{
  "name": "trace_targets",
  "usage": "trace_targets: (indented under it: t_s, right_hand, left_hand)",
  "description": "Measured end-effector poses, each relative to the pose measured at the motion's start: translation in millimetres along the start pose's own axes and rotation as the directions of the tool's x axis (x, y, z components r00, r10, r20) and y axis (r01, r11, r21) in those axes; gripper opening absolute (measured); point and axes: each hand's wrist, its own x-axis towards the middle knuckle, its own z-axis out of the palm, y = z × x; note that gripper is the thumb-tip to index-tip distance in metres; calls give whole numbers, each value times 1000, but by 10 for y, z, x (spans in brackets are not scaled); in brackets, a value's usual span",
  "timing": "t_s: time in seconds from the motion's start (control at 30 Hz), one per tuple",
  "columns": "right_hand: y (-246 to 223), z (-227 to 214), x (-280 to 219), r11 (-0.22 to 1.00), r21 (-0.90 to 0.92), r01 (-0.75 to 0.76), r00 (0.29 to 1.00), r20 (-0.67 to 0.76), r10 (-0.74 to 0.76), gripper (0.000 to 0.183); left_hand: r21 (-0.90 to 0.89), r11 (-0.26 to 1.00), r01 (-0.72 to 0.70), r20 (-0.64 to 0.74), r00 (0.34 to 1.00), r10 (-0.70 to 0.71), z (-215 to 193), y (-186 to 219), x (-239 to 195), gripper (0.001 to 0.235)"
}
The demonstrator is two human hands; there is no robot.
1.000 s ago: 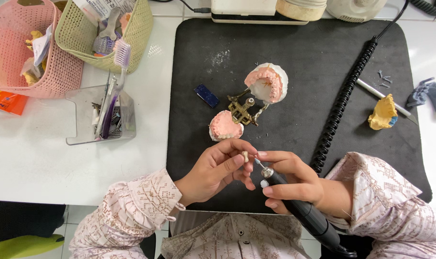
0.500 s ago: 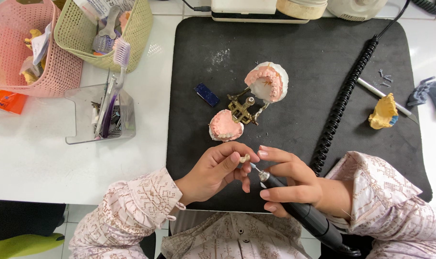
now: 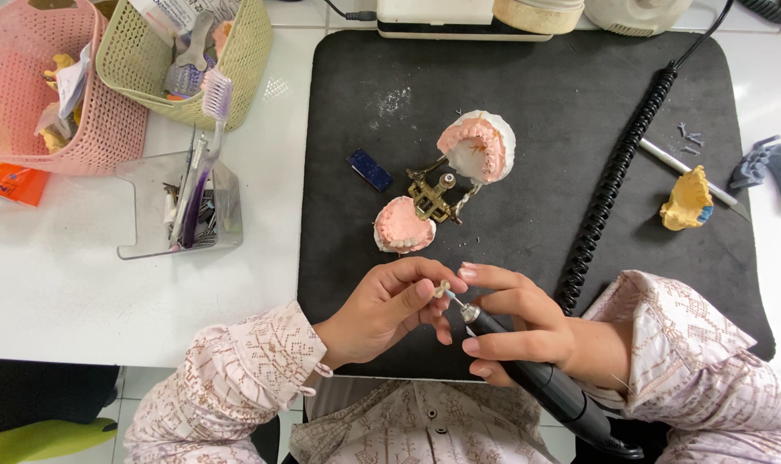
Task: The person uses a rotary handpiece to grind and shape a small white dental component held in the left hand. The person repeatedly rotates the component and applies the tool to different surfaces, then briefly sets the tool down and handles a pink denture mold on the table.
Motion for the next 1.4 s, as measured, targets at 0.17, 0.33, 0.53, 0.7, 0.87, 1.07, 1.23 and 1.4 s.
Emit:
trace_targets:
  t_s: [0.17, 0.33, 0.53, 0.7, 0.87, 1.07, 1.23, 1.4]
  right_hand:
    - [10, 1, 16, 1000, 1, 15, 1000, 2, -15, 23]
    - [19, -8, 41, 998, -17, 59, 998, 27, -59, 24]
    - [32, -6, 57, 995, -36, 97, 995, 36, -96, 25]
    - [26, 1, 41, 996, -28, 84, 996, 27, -83, 24]
    - [37, 15, 45, 995, -26, 95, 995, 1, -95, 23]
    - [33, -3, 38, 995, -21, 99, 995, 15, -98, 22]
    - [-4, -61, -2, 1000, 25, -18, 999, -29, 19, 24]
    - [-23, -87, -54, 972, 30, -235, 965, -112, 237, 22]
  left_hand:
    - [-39, 999, 20, -39, 999, -22, 8, -9, 9, 29]
    - [-81, 996, 30, -12, 999, -31, -2, -12, -6, 26]
    - [-85, 996, 24, -12, 1000, -26, -11, -31, -8, 27]
    - [-81, 996, 34, -29, 999, -36, -13, -33, -18, 28]
    - [-65, 997, 43, -29, 999, -45, -4, -28, -7, 29]
    - [-64, 996, 63, -27, 998, -65, 1, -8, -16, 31]
    - [22, 996, -89, 8, 996, 89, -4, 103, 17, 25]
    - [556, 707, -437, 38, 863, 504, -117, 678, -9, 17]
